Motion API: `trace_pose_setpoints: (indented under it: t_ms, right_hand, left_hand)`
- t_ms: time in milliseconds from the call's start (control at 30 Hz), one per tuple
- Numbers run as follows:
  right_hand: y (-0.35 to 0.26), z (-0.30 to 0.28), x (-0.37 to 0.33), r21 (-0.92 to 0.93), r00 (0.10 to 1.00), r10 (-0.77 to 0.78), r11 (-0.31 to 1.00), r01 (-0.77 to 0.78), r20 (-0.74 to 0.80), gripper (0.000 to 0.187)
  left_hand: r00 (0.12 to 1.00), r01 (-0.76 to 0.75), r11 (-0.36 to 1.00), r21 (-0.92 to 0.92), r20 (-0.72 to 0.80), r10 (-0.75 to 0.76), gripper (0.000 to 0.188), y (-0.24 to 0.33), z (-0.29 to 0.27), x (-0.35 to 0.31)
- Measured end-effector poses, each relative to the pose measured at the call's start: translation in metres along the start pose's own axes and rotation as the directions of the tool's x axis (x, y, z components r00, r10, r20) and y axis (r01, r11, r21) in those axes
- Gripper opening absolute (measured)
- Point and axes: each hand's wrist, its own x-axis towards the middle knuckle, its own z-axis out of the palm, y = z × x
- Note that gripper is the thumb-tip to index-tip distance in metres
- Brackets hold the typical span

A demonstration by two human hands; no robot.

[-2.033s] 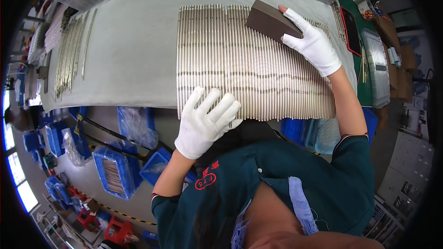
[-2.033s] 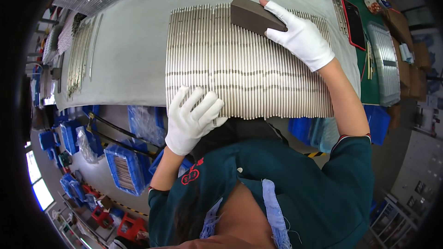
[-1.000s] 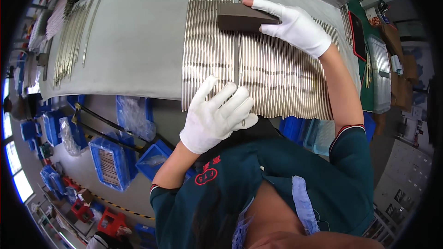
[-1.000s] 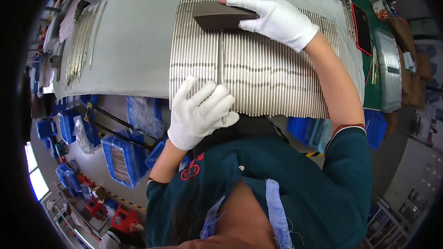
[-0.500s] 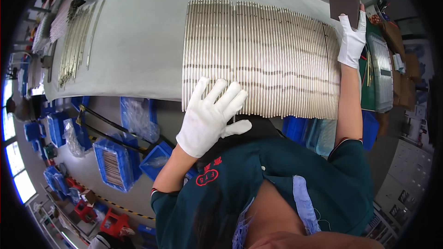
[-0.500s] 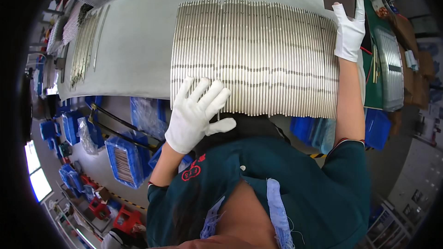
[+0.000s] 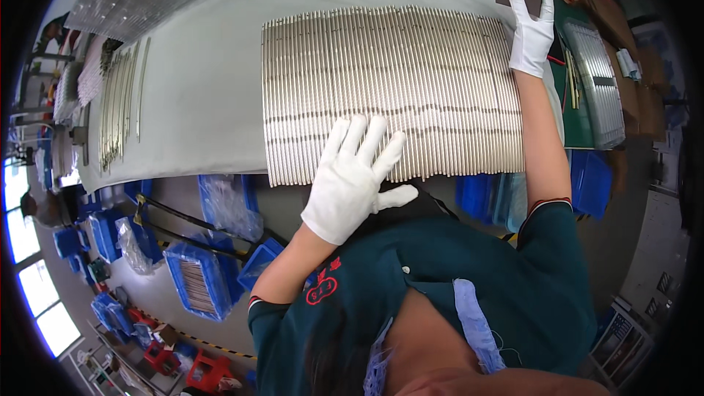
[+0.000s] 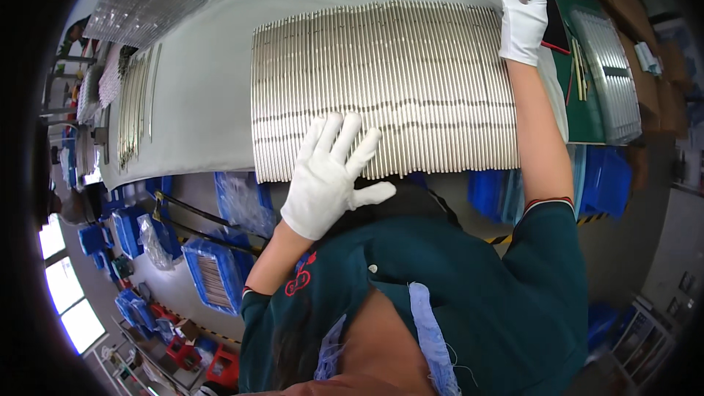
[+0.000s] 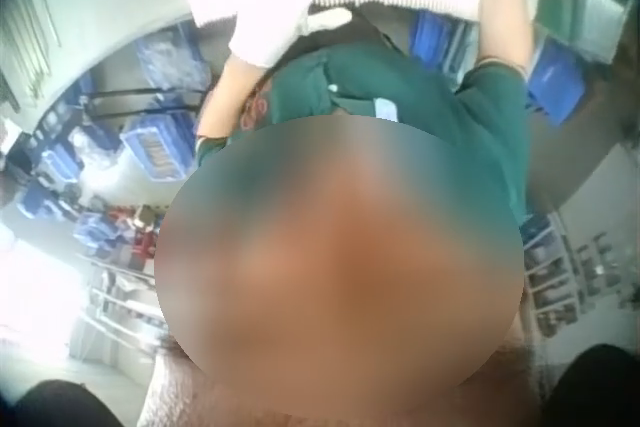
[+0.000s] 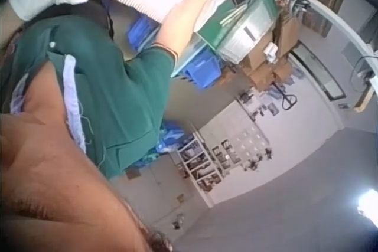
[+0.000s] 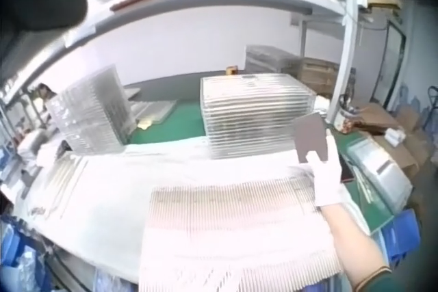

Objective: The recorder is arranging small metal rods into neat, aligned groups on a workbench using their hands and an alignment block.

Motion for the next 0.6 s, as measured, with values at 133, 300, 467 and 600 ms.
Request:
trace_pose_setpoints:
  t_ms: [133, 300, 467, 600]
  right_hand:
    - [0.004, 0.007, -0.005, -0.010, 0.995, 0.098, 0.995, -0.098, 0.029, 0.074]
    - [0.006, 0.006, -0.002, 0.033, 0.999, 0.034, 0.999, -0.034, 0.004, 0.075]
    - [-0.012, 0.012, -0.004, 0.002, 0.987, 0.157, 0.987, -0.158, 0.041, 0.074]
    - [-0.020, 0.015, -0.008, 0.156, 0.998, 0.059, 0.986, -0.061, 0.022, 0.071]
  left_hand:
    - [0.994, -0.062, 0.996, 0.068, 0.096, 0.056, 0.084, 0.013, 0.023, 0.023]
    - [0.995, -0.077, 0.994, 0.083, 0.077, 0.070, 0.085, 0.010, 0.031, 0.026]
    - [0.997, -0.069, 0.998, 0.009, -0.020, 0.069, 0.085, 0.017, 0.037, 0.031]
    - [0.993, -0.119, 0.993, 0.023, -0.007, 0.120, 0.084, 0.022, 0.042, 0.042]
